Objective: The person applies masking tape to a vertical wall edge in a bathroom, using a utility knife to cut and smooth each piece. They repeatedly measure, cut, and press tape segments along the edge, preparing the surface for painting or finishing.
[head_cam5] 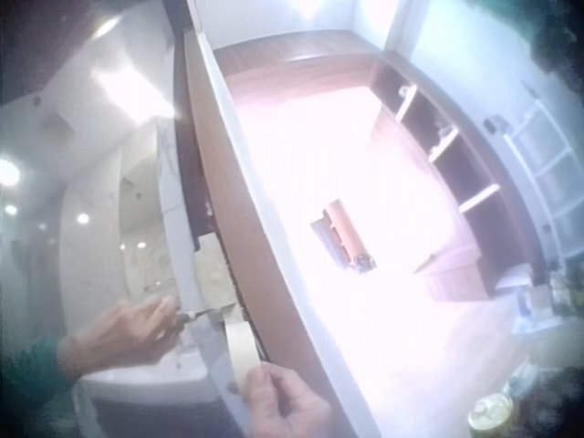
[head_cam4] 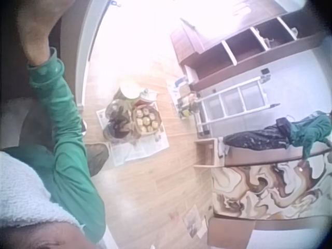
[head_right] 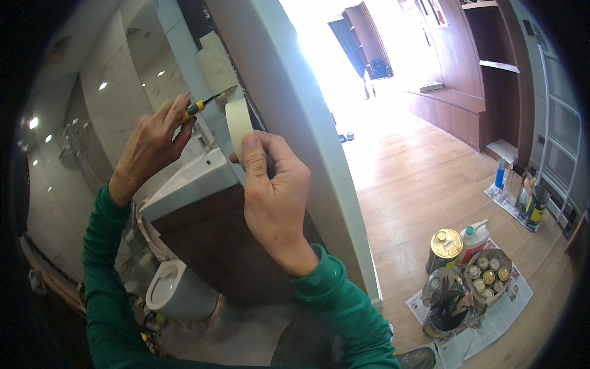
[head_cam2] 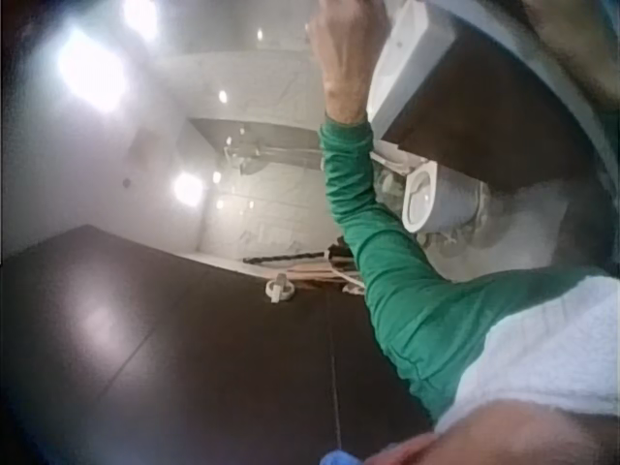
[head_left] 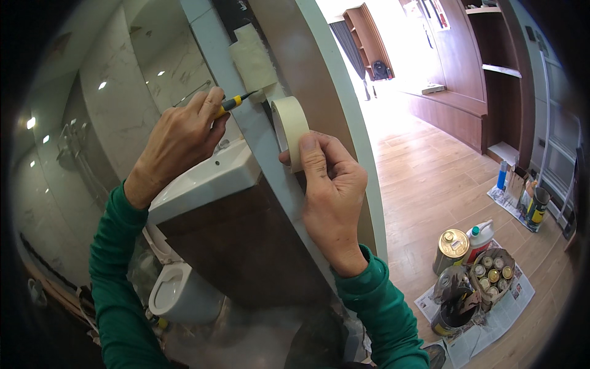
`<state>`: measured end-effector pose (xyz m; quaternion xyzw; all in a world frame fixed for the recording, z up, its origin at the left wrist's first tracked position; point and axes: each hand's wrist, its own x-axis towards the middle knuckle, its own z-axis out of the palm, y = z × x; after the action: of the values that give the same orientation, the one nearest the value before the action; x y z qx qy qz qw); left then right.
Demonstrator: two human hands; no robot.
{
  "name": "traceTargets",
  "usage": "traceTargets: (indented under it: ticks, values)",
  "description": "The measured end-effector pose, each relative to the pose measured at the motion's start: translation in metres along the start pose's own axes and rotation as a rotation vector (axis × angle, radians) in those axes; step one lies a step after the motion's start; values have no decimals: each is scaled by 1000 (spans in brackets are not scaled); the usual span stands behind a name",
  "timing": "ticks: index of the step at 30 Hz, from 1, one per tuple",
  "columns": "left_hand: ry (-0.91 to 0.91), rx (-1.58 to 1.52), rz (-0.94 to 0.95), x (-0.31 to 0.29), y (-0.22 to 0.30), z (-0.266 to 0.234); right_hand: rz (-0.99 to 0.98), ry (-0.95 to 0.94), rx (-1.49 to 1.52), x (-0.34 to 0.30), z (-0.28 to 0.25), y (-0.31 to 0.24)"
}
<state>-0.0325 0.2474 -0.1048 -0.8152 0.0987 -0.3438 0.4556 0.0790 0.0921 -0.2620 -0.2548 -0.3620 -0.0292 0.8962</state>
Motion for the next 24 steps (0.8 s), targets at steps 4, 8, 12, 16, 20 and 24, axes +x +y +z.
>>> traceTargets:
  ticks: [4, 8, 12, 16, 20, 24]
  values:
    - [3, 19, -8, -4, -1, -2, -6, -6, -23, 1, -1, 0]
    - [3, 44, -13, -13, -3, -1, -4, -16, -3, 1, -2, 0]
    - [-45, 60, -59, -21, -5, -2, 2, -22, -25, 0, -3, -1]
    - [106, -20, -14, -25, -8, -5, 22, -32, -52, 1, -6, -2]
    - [285, -422, -393, -31, 0, -5, -54, -50, -163, -9, -13, 0]
    - [570, -909, -675, -19, 17, 17, 28, 14, -139, -40, -21, 10]
